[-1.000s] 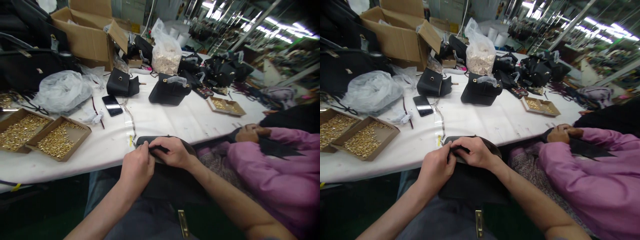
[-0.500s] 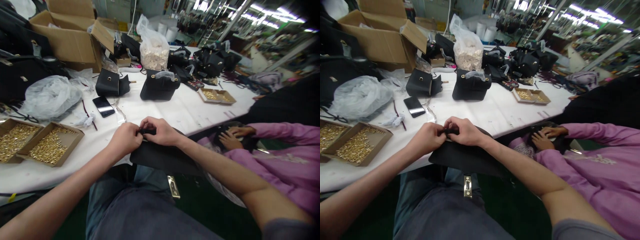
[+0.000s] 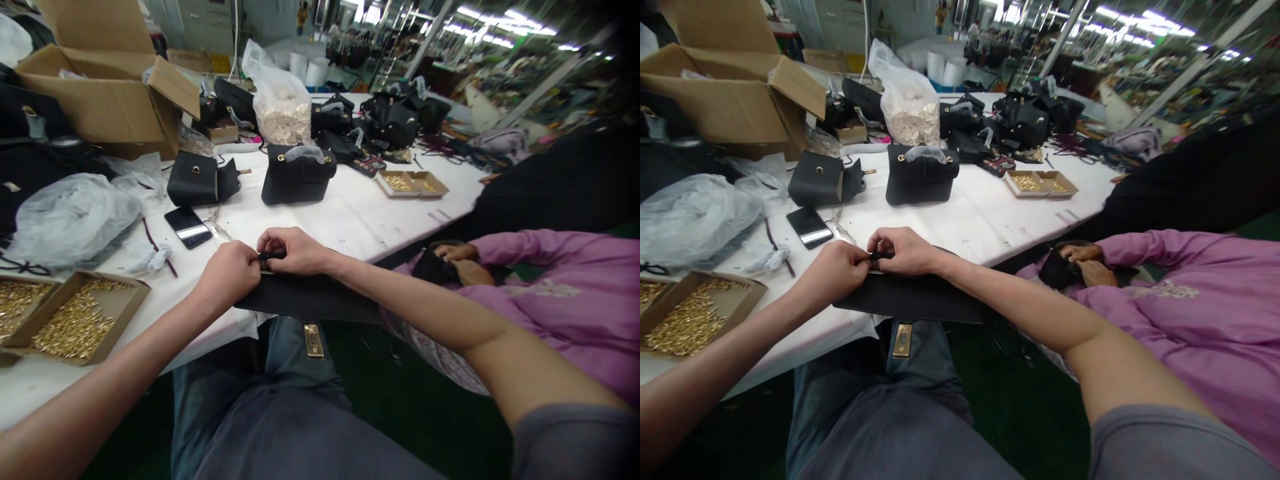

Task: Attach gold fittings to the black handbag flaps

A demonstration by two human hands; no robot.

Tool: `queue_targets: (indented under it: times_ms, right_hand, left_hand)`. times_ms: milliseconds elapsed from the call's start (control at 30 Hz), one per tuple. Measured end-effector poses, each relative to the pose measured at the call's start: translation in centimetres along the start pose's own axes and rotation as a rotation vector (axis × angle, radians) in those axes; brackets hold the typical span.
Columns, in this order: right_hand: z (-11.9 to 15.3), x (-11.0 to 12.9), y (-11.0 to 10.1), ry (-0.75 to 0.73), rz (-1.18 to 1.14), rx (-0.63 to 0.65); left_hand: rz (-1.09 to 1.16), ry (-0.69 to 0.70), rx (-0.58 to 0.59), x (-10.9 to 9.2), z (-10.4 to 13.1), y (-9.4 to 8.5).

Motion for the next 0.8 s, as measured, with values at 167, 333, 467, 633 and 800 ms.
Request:
queue_targets:
  times_ms: [167, 333, 467, 633, 800]
  right_hand:
    - [-0.1, -0.3, 0.0, 0.006, -0.008, 0.01]
    - [-0.1, -0.2, 0.0, 0.049, -0.067, -0.002]
    - [-0.2, -0.2, 0.0, 0.045, -0.067, 0.004]
    - [-0.2, 0.2, 0.5, 0.048, -0.017, -0.026]
    - [-0.2, 0.4, 1.0, 0.094, 0.055, -0.078]
  left_hand:
    - [0.025, 0.031, 0.04, -0.3, 0.1, -0.3]
    - [0.008, 0.069, -0.002, -0.8, 0.1, -0.5]
    - [0.044, 0.08, -0.009, -0.5, 0.1, -0.4]
    - [0.088, 0.076, -0.042, 0.1, 0.4, -0.1]
    - [0.119, 0.052, -0.061, 0.3, 0.4, 0.0]
Point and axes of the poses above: each hand's wrist, its own z-axis away from the middle knuckle, its own y-axis out of the palm, x = y × z, the point moved 1 cm from there along -z, towards the middle knuckle, and after that the axes turned 3 degrees about y, right-handed, at the moved point
